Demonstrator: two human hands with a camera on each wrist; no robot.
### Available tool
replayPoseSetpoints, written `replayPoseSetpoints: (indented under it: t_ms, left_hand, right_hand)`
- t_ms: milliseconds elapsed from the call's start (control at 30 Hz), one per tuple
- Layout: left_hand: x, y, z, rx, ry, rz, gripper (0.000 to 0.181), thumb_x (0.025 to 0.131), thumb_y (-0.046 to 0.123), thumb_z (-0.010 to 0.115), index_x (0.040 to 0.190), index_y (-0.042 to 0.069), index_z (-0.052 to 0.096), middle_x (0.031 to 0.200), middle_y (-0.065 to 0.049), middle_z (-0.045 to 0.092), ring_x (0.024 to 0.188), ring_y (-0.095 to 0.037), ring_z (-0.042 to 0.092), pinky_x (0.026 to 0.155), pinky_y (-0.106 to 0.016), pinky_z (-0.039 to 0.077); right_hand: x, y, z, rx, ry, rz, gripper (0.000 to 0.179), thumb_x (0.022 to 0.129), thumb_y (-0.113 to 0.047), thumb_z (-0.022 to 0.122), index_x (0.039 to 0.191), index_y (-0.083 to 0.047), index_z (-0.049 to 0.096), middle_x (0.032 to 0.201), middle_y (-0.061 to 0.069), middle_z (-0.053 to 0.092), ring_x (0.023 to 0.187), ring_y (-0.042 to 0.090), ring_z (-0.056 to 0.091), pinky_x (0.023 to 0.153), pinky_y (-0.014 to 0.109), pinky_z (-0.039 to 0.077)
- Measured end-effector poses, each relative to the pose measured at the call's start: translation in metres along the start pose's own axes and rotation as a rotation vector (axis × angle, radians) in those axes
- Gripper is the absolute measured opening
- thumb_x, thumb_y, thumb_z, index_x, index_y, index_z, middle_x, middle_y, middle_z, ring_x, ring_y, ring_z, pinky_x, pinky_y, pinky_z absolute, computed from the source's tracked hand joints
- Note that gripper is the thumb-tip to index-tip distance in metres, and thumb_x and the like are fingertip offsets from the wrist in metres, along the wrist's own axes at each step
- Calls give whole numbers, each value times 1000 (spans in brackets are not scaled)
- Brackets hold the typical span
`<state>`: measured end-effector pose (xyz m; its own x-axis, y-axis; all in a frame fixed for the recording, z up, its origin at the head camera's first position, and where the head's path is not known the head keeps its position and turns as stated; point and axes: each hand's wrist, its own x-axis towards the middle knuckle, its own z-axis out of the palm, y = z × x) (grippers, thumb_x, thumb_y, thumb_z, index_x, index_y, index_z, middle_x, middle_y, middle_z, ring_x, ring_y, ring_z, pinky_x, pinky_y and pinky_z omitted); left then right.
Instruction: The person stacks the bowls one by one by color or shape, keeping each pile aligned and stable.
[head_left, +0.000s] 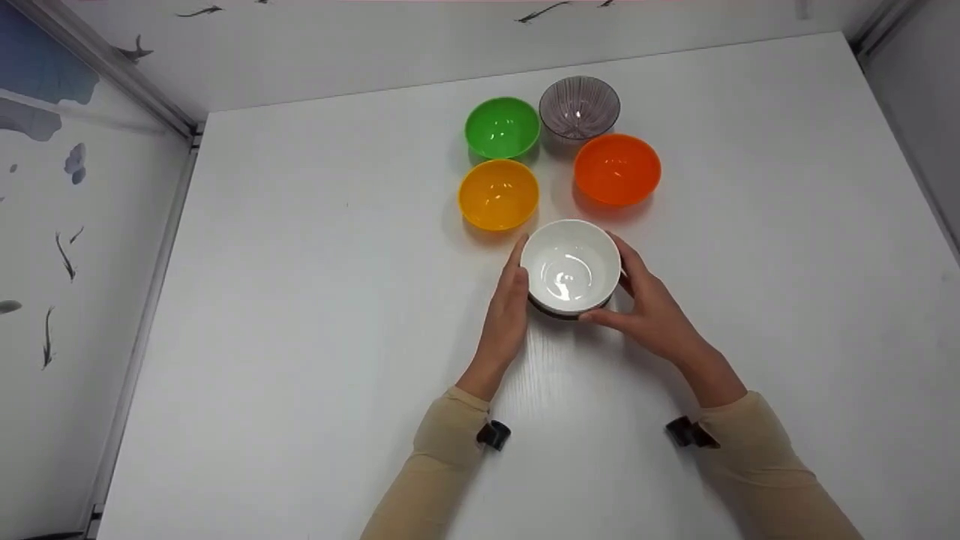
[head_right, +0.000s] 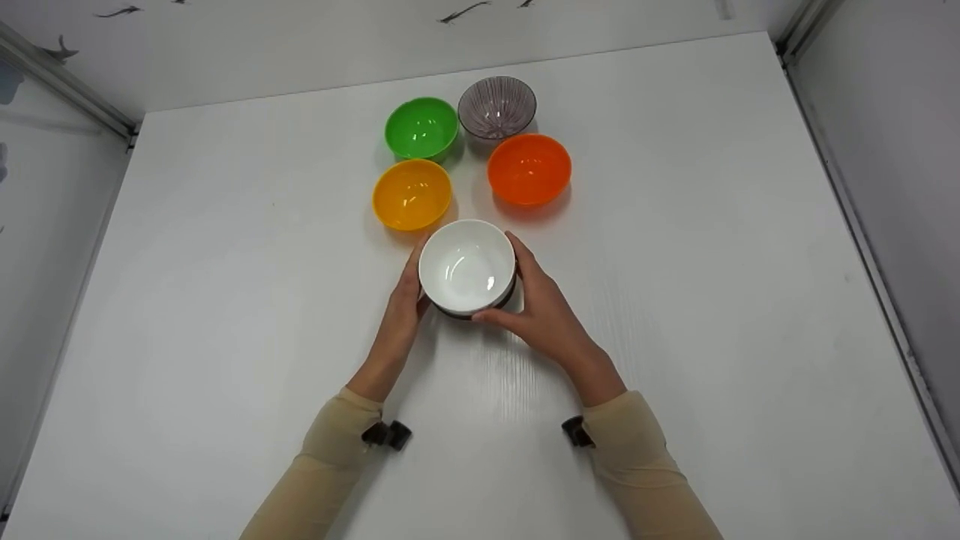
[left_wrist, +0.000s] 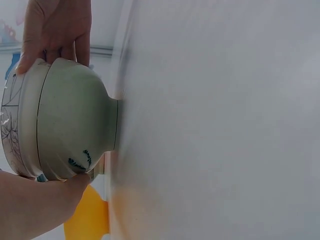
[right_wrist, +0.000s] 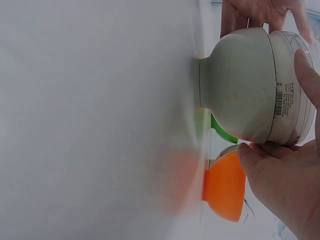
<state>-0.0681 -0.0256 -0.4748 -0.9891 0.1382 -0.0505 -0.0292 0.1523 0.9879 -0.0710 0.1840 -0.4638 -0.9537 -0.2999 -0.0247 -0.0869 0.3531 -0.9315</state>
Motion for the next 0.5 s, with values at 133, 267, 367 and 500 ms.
replayPoseSetpoints:
  t_ms: [133,267,367,500]
  left_hand:
    - [0,-1,0,7,-1,-11,76,101,67,23,160,20,22,166,1,27,154,-17,24,129,-43,16]
    - [0,-1,0,11,-3,-17,63,106,54,25,160,20,22,166,1,26,154,-16,24,129,-42,16]
    - [-1,0,-1,15,-6,-21,59,108,49,25,160,21,23,166,1,26,154,-16,24,129,-41,16]
    - [-1,1,-1,19,-5,-27,64,106,55,24,160,21,23,166,1,26,154,-16,24,129,-41,16]
  right_hand:
    - [0,0,0,-3,-5,-1,109,77,-20,87,160,-15,17,164,2,28,149,20,30,123,49,28]
    - [-1,1,1,3,-7,-2,109,77,-19,87,160,-14,16,164,3,27,150,21,30,123,50,27]
    - [-1,0,1,4,-8,3,109,77,-20,87,160,-14,16,164,3,27,150,22,29,123,50,27]
    - [-1,0,1,-2,-10,10,110,77,-17,87,160,-15,15,164,3,26,150,22,29,123,51,27]
